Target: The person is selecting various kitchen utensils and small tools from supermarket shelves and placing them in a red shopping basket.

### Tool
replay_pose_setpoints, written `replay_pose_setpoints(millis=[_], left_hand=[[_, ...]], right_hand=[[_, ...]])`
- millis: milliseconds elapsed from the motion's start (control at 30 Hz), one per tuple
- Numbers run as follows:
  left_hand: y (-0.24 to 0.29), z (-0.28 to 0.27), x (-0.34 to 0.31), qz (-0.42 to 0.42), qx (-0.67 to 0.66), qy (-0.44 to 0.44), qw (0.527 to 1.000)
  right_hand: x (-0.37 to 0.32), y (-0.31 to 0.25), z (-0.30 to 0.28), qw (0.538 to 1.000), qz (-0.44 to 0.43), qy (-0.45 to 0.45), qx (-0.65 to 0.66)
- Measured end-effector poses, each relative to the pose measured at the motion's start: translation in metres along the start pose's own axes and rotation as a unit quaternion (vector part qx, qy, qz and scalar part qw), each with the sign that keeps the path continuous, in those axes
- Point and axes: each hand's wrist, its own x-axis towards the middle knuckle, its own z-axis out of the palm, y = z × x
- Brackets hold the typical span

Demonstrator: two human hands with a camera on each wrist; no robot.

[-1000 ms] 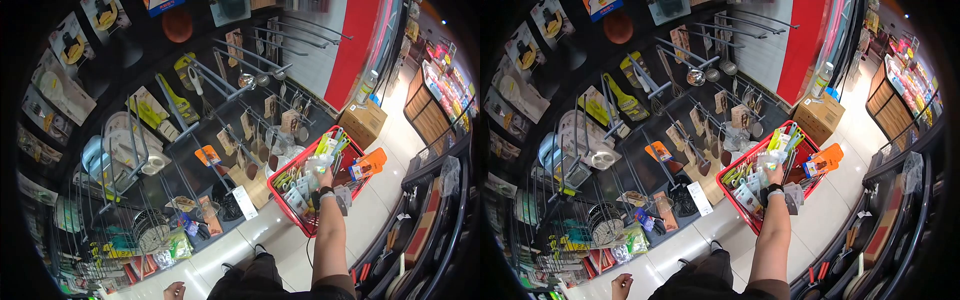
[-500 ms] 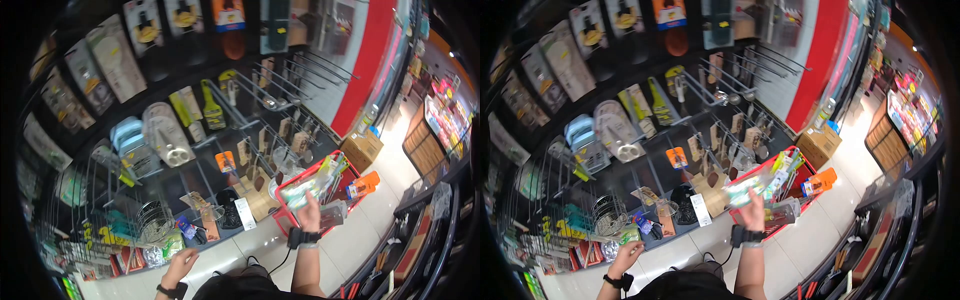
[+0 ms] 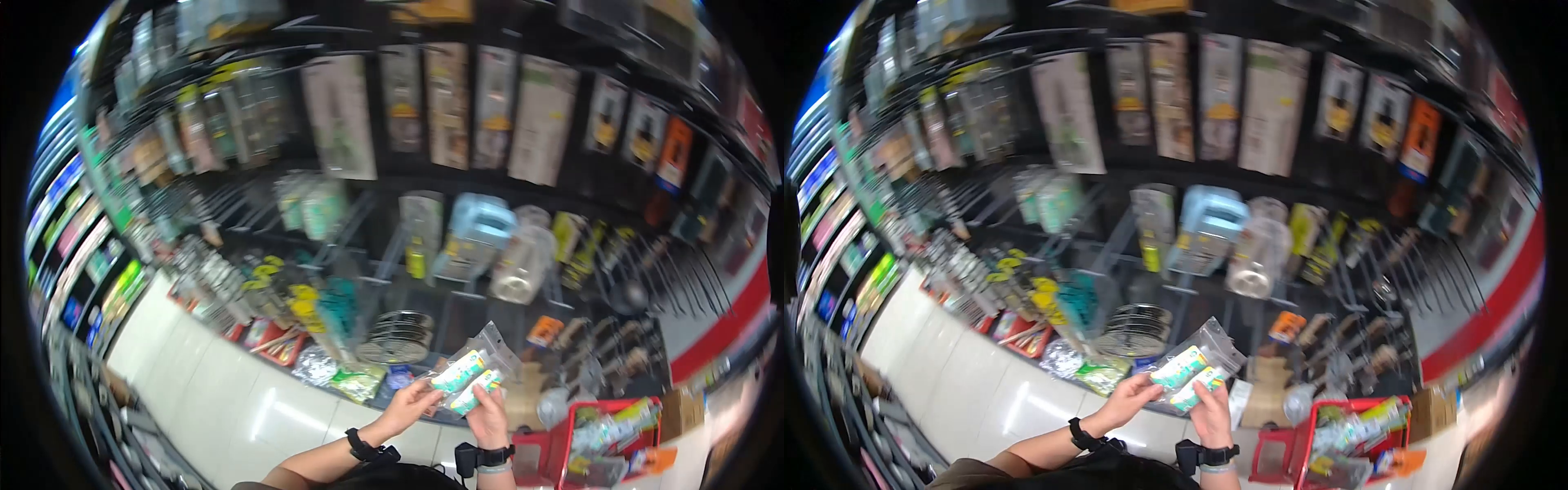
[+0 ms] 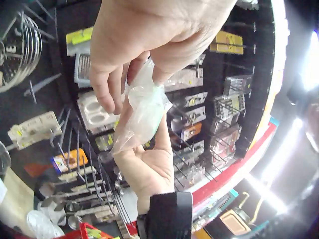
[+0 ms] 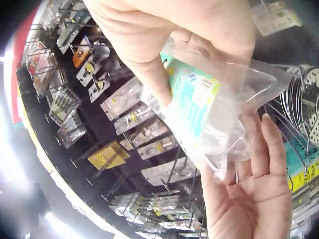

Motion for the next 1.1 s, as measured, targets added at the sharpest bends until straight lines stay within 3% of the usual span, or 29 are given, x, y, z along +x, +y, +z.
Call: replay_pose_setpoints(millis=[100,267,400,467,667,733,1100], left_hand=[[0.012,-0.03,-0.017,0.094,-0.051,0.053,0.993],[0.019,-0.094,-0.044,0.157,-0.1,0.147,0.972],[0.066,-0.156,-0.062,0.275,-0.177,0.305,0.894],[0.08,-0.197,-0.064,0.296,-0.208,0.334,0.87],[0.127,-0.262,-0.051,0.357,-0.221,0.339,0.842],[0.135,-0.275,-0.042,0.359,-0.231,0.326,0.843],[0.147,-0.303,-0.034,0.342,-0.24,0.313,0.853]], right_hand=[[0.008,0.021,0.036,0.998,0.047,-0.029,-0.021],[0.017,0.068,0.076,0.992,0.071,-0.061,-0.084],[0.016,0.088,0.08,0.99,0.111,-0.058,-0.071],[0.02,0.096,0.068,0.992,0.114,-0.022,-0.039],[0.012,0.088,0.068,0.994,0.099,-0.038,-0.031],[0.011,0.087,0.061,0.996,0.09,-0.005,-0.014],[0.001,0.085,0.042,0.997,0.057,0.024,-0.046]])
